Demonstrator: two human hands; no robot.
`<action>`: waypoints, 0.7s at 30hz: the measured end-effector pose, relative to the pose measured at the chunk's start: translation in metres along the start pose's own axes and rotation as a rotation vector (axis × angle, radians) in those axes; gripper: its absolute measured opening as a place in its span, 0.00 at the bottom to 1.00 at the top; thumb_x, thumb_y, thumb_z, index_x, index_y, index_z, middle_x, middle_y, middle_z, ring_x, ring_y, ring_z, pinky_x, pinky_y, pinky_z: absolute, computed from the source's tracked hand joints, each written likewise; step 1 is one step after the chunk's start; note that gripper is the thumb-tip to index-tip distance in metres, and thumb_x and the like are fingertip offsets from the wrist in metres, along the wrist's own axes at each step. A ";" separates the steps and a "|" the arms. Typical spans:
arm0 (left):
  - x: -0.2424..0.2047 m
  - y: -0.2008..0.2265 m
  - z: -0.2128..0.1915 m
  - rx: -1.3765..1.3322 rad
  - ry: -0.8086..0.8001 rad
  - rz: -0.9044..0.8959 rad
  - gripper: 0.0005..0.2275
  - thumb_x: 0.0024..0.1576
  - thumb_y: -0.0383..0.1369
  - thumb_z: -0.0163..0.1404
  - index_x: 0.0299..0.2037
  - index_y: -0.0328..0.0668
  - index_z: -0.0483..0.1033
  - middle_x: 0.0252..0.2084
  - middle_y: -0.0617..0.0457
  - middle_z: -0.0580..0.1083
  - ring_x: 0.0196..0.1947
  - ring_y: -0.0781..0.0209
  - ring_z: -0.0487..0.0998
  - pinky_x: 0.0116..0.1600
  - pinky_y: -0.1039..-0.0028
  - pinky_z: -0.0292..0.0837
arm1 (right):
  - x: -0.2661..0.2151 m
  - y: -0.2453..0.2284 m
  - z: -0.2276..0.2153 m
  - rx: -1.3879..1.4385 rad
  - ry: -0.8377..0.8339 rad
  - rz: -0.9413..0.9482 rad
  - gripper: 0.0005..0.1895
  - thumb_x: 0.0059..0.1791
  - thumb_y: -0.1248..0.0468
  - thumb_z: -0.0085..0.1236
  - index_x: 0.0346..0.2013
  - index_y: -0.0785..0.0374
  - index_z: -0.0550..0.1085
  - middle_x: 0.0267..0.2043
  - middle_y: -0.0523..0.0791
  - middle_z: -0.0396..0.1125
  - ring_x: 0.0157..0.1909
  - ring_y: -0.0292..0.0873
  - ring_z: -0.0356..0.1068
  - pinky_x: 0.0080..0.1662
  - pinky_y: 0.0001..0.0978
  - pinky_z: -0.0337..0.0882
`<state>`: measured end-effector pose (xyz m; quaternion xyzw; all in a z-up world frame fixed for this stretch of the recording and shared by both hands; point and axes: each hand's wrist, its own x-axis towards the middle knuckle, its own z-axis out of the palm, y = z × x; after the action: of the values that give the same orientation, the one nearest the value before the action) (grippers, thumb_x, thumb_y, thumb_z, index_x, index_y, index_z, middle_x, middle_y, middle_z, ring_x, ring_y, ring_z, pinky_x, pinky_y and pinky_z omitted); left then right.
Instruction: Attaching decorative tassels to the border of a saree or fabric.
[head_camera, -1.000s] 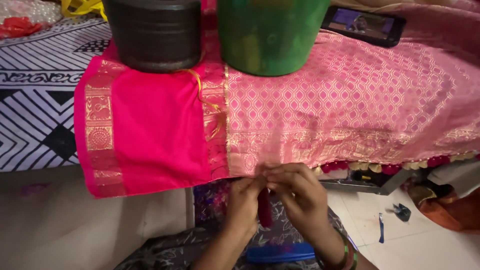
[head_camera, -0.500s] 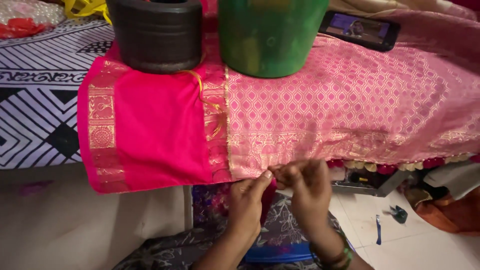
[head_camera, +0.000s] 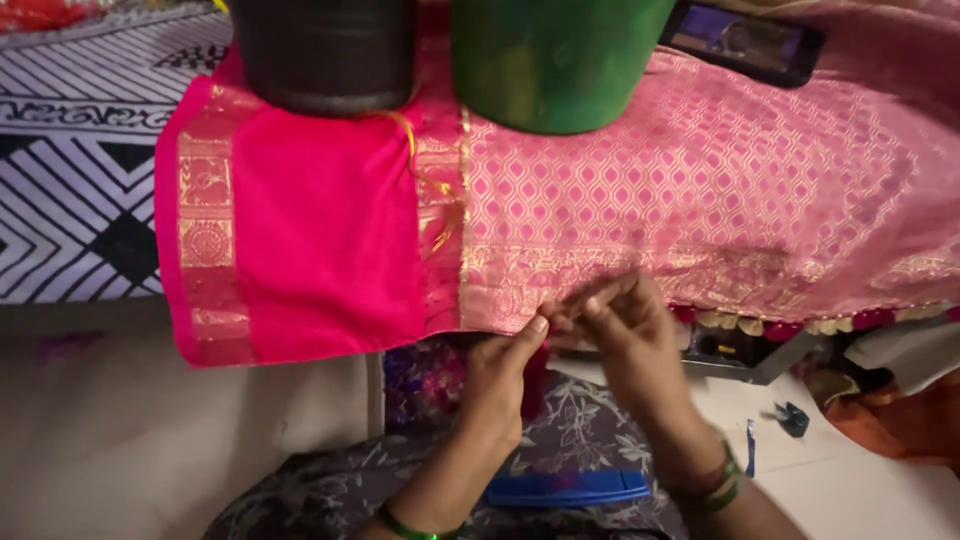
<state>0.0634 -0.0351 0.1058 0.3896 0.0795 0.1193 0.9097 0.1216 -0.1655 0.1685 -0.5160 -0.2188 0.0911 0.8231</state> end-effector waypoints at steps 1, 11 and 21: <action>0.003 -0.004 -0.004 0.011 0.012 0.022 0.10 0.59 0.34 0.57 0.38 0.32 0.83 0.36 0.52 0.81 0.35 0.66 0.79 0.43 0.75 0.71 | 0.005 -0.011 0.002 -0.087 -0.076 -0.034 0.02 0.54 0.71 0.50 0.40 0.64 0.67 0.40 0.52 0.72 0.45 0.48 0.78 0.43 0.47 0.83; 0.001 0.008 -0.004 0.057 0.096 0.052 0.09 0.55 0.32 0.58 0.35 0.31 0.84 0.32 0.54 0.80 0.34 0.68 0.77 0.42 0.75 0.70 | 0.043 -0.124 -0.009 -0.334 -0.114 -0.487 0.06 0.66 0.75 0.50 0.46 0.66 0.66 0.40 0.53 0.71 0.48 0.48 0.76 0.62 0.53 0.74; 0.025 -0.048 -0.040 0.224 0.144 0.145 0.14 0.64 0.33 0.59 0.32 0.24 0.79 0.30 0.54 0.69 0.30 0.64 0.64 0.35 0.69 0.57 | 0.000 -0.130 -0.055 -0.281 -0.124 -0.487 0.05 0.63 0.76 0.49 0.46 0.66 0.65 0.38 0.50 0.72 0.44 0.46 0.78 0.57 0.47 0.78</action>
<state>0.0850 -0.0330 0.0427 0.4838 0.1290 0.2027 0.8416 0.1371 -0.2689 0.2638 -0.5508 -0.3967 -0.1089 0.7262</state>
